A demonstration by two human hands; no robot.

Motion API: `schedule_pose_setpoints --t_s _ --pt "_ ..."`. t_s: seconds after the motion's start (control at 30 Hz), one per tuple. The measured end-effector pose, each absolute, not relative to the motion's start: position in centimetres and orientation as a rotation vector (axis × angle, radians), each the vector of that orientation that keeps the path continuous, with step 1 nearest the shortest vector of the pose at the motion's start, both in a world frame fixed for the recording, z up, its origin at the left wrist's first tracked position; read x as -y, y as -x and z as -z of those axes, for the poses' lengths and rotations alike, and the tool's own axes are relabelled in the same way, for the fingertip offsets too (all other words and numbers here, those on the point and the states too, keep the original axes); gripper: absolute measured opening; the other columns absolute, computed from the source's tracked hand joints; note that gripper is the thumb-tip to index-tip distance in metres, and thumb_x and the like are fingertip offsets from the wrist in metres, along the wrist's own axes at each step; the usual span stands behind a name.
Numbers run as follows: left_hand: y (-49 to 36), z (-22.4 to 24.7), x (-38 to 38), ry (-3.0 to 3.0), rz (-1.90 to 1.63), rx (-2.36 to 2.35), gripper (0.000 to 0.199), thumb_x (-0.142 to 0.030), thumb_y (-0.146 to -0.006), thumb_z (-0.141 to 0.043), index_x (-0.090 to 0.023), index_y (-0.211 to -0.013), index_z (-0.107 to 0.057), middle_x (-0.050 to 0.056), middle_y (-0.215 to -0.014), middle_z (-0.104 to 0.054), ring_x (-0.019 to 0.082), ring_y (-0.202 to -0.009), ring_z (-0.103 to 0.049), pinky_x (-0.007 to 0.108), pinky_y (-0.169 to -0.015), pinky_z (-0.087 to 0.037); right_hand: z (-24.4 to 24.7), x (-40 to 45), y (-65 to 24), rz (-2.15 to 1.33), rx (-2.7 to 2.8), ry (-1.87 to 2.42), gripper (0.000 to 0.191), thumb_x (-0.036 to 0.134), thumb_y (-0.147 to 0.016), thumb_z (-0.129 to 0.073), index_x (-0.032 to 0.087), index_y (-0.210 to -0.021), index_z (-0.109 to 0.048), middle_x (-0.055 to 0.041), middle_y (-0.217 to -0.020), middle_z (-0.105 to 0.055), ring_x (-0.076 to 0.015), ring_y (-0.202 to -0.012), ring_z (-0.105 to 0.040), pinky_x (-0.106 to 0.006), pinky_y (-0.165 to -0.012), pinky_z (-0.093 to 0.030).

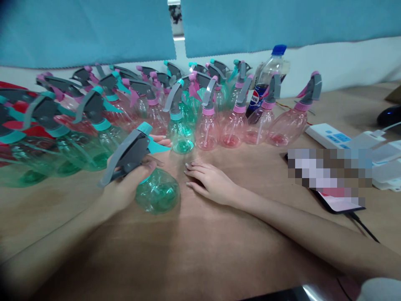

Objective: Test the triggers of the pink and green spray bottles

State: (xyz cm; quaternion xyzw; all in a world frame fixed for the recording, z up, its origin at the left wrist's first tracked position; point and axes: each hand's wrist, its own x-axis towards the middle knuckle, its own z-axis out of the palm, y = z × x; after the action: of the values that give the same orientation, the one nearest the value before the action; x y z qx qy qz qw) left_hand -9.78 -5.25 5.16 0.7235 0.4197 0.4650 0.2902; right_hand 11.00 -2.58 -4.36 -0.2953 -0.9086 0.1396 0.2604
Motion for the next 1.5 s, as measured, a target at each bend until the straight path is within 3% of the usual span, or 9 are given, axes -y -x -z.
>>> schedule_pose_setpoints --t_s 0.23,0.53,0.73,0.87,1.03,1.27,1.5 --pt "9.80 -5.19 5.39 -1.931 -1.217 -1.158 0.039 -0.015 -0.081 -0.057 -0.027 -0.118 -0.062 0.001 -0.085 -0.062 0.013 -0.059 -0.048 0.028 -0.060 -0.044 4.44 2.55 -11.04 -0.389 2.458 0.801 0.033 0.032 -0.097 -0.049 0.019 -0.125 -0.060 -0.0100 -0.128 -0.064 -0.0242 -0.127 -0.053 -0.048 -0.108 -0.043" --pt "9.63 -5.41 5.22 -1.920 -1.230 -1.120 0.039 -0.015 -0.077 -0.058 -0.022 -0.115 -0.062 0.001 -0.084 -0.064 0.012 -0.056 -0.048 0.027 -0.056 -0.042 4.41 2.54 -11.02 -0.385 2.466 0.802 0.033 0.031 -0.097 -0.048 0.017 -0.125 -0.060 -0.0107 -0.128 -0.064 -0.0239 -0.128 -0.052 -0.046 -0.108 -0.042" --pt "9.73 -5.42 5.35 -1.924 -1.236 -1.122 0.042 -0.012 -0.075 -0.055 -0.022 -0.115 -0.062 0.002 -0.106 -0.066 0.012 -0.066 -0.058 0.027 -0.063 -0.047 4.46 2.54 -11.02 -0.378 2.461 0.794 0.033 0.031 -0.097 -0.049 0.015 -0.124 -0.060 -0.0113 -0.129 -0.064 -0.0242 -0.127 -0.053 -0.045 -0.108 -0.042" --pt "9.67 -5.44 5.32 -1.944 -1.222 -1.149 0.041 -0.014 -0.077 -0.055 -0.023 -0.116 -0.062 0.001 -0.103 -0.067 0.011 -0.061 -0.054 0.026 -0.061 -0.046 4.34 2.57 -11.01 -0.371 2.472 0.806 0.034 0.031 -0.097 -0.049 0.015 -0.124 -0.060 -0.0108 -0.128 -0.064 -0.0240 -0.127 -0.053 -0.044 -0.108 -0.042" --pt "9.48 -5.58 5.38 -1.934 -1.213 -1.143 0.042 -0.012 -0.076 -0.053 -0.022 -0.116 -0.061 0.004 -0.113 -0.065 0.012 -0.068 -0.058 0.026 -0.066 -0.048 4.32 2.59 -10.98 -0.363 2.471 0.811 0.033 0.030 -0.097 -0.050 0.015 -0.124 -0.061 -0.0106 -0.129 -0.064 -0.0239 -0.127 -0.052 -0.044 -0.108 -0.043" --pt "9.63 -6.05 5.51 -1.985 -1.175 -1.194 0.036 -0.014 -0.077 -0.051 -0.022 -0.110 -0.061 -0.001 -0.082 -0.060 0.011 -0.058 -0.051 0.024 -0.058 -0.043 4.42 2.58 -10.99 -0.364 2.461 0.797 0.033 0.031 -0.097 -0.049 0.016 -0.124 -0.060 -0.0106 -0.128 -0.064 -0.0238 -0.127 -0.053 -0.045 -0.108 -0.043" --pt "10.17 -5.35 4.94 -2.045 -1.141 -1.115 0.036 -0.012 -0.079 -0.049 -0.025 -0.111 -0.057 -0.004 -0.069 -0.047 0.010 -0.055 -0.041 0.023 -0.054 -0.037 4.49 2.57 -11.00 -0.383 2.457 0.796 0.033 0.030 -0.096 -0.050 0.016 -0.124 -0.061 -0.0109 -0.127 -0.065 -0.0242 -0.127 -0.053 -0.045 -0.108 -0.042"
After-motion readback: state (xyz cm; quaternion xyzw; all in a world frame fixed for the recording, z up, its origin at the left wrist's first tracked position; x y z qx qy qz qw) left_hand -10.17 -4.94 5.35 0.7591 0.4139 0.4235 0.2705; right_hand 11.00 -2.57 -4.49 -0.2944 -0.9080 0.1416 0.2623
